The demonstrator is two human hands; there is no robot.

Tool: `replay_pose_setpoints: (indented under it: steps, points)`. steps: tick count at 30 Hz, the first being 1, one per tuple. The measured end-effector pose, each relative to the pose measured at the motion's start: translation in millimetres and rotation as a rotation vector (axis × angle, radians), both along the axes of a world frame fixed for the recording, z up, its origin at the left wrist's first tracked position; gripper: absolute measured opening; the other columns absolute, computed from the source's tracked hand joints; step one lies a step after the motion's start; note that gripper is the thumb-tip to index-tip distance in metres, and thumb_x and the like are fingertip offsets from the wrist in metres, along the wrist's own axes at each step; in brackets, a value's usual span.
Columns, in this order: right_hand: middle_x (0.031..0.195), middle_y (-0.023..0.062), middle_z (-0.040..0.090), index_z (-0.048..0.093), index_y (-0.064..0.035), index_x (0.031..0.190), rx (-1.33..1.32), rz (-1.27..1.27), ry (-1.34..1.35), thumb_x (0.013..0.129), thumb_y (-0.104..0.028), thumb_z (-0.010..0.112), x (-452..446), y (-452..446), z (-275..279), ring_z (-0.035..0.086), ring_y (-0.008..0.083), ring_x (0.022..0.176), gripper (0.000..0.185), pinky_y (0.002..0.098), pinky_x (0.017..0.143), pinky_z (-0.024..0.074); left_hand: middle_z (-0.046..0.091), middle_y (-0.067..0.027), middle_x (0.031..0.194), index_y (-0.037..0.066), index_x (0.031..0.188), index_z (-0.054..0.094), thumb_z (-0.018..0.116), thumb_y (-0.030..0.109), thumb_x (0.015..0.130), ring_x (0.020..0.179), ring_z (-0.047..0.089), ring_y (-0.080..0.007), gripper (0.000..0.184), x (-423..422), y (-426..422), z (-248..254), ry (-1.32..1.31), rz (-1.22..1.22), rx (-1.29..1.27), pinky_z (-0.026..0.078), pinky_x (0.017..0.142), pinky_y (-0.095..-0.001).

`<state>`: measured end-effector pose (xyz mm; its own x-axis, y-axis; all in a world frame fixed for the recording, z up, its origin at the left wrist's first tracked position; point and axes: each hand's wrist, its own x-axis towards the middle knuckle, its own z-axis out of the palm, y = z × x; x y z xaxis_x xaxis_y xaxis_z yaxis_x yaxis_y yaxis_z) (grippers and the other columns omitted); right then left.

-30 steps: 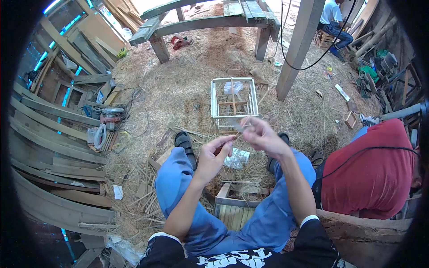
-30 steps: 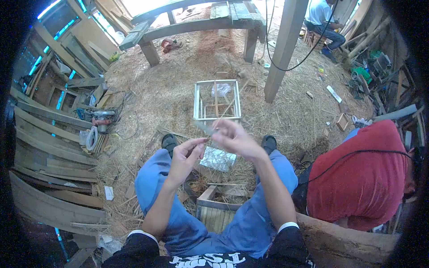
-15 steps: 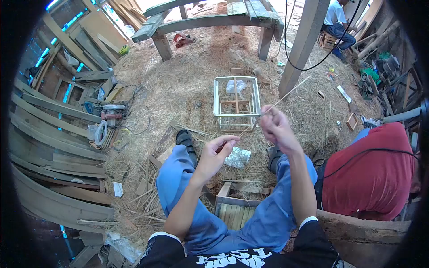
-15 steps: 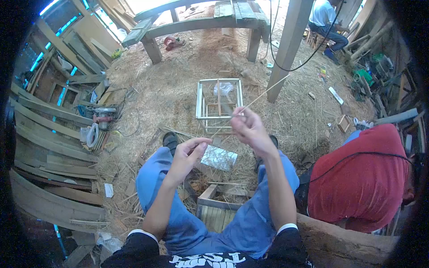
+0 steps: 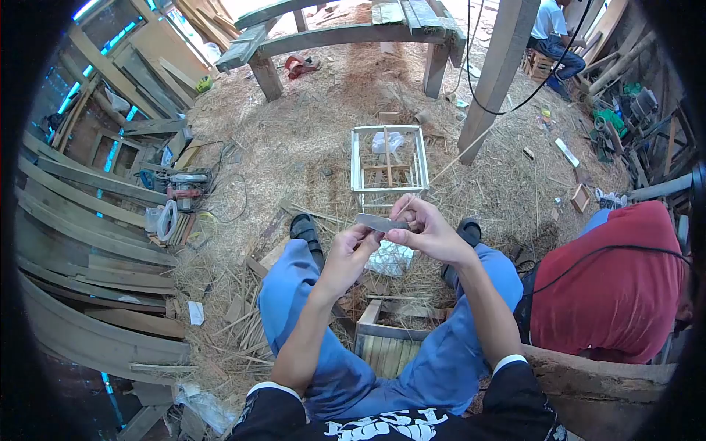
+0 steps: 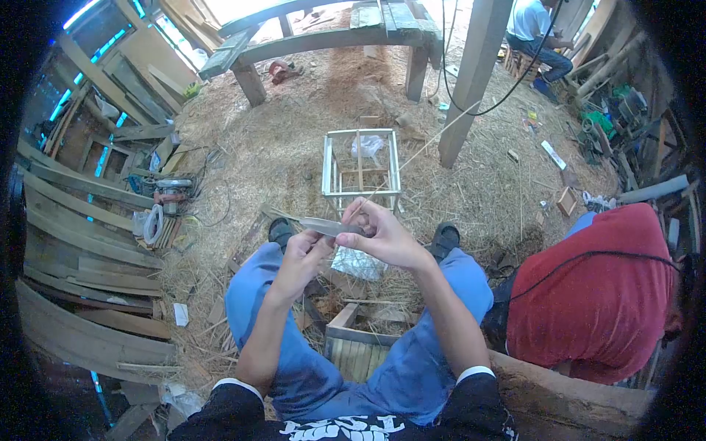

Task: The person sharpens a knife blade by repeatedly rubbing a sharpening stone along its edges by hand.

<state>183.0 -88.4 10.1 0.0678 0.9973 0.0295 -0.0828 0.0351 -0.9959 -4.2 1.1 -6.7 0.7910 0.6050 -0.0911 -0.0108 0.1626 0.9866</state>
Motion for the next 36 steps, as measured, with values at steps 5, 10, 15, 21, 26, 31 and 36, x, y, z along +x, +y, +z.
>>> replay_pose_setpoints:
  steps: [5, 10, 15, 21, 26, 31, 36]
  points:
    - [0.087, 0.0007, 0.062, 0.052, -0.0047, 0.108, 0.071, -0.049, -0.011, 0.086, -0.031, 0.077, 4, 1, -1, 0.059, 0.0064, 0.080, 0.042, 0.0219, 0.065, 0.0448, 0.043, 0.0097, 0.072, 0.001, 0.114, 0.063, 0.058, 0.021, 0.099, 0.058, 0.032, 0.0003, 0.025, 4, -4, 16, -0.027, -0.025, -0.064, 0.024, 0.049, -0.0189]
    - [0.086, -0.0016, 0.061, 0.049, -0.0066, 0.107, -0.027, -0.062, 0.141, 0.088, -0.026, 0.075, 15, -3, 8, 0.056, 0.0038, 0.075, 0.038, 0.0195, 0.057, 0.0394, 0.041, 0.0096, 0.071, 0.001, 0.112, 0.062, 0.057, 0.020, 0.100, 0.058, 0.032, -0.0001, 0.024, 3, -3, 13, -0.043, -0.058, -0.033, 0.024, 0.049, -0.0184]
    - [0.087, -0.0029, 0.059, 0.045, -0.0092, 0.109, -0.022, 0.032, 0.189, 0.090, -0.019, 0.072, 3, -2, 7, 0.054, 0.0022, 0.076, 0.034, 0.0180, 0.057, 0.0364, 0.053, 0.0055, 0.081, 0.001, 0.112, 0.064, 0.058, 0.020, 0.099, 0.072, 0.044, -0.0023, 0.023, -5, 3, 5, 0.010, -0.043, -0.183, 0.034, 0.060, -0.0192]
    - [0.094, 0.0011, 0.062, 0.044, -0.0080, 0.108, 0.051, 0.070, 0.147, 0.089, -0.015, 0.072, -4, 3, -1, 0.059, 0.0067, 0.086, 0.034, 0.0229, 0.070, 0.0456, 0.057, 0.0048, 0.084, 0.002, 0.112, 0.063, 0.058, 0.017, 0.099, 0.070, 0.045, -0.0023, 0.021, -3, -4, 6, -0.024, 0.039, -0.093, 0.036, 0.059, -0.0190]
    - [0.095, 0.0043, 0.064, 0.045, -0.0070, 0.108, 0.060, 0.033, 0.080, 0.088, -0.017, 0.074, -1, -1, 2, 0.061, 0.0090, 0.087, 0.036, 0.0251, 0.071, 0.0482, 0.058, 0.0042, 0.085, 0.002, 0.113, 0.063, 0.057, 0.016, 0.099, 0.071, 0.046, -0.0027, 0.021, -6, 1, 3, -0.028, -0.019, -0.103, 0.036, 0.060, -0.0194]
    - [0.094, 0.0055, 0.064, 0.046, -0.0056, 0.106, 0.066, -0.032, 0.150, 0.087, -0.021, 0.075, 1, -2, 2, 0.061, 0.0093, 0.084, 0.038, 0.0239, 0.069, 0.0485, 0.056, 0.0057, 0.081, 0.002, 0.113, 0.065, 0.057, 0.018, 0.100, 0.063, 0.039, -0.0007, 0.022, -3, -2, 12, -0.028, -0.007, -0.067, 0.030, 0.054, -0.0187]
    - [0.089, 0.0027, 0.062, 0.047, -0.0068, 0.105, 0.030, -0.062, 0.180, 0.086, -0.024, 0.077, 11, -8, 11, 0.059, 0.0064, 0.081, 0.040, 0.0215, 0.061, 0.0460, 0.057, 0.0057, 0.078, 0.003, 0.112, 0.066, 0.057, 0.019, 0.100, 0.060, 0.037, -0.0004, 0.022, -6, 0, 15, 0.018, -0.030, -0.052, 0.028, 0.051, -0.0188]
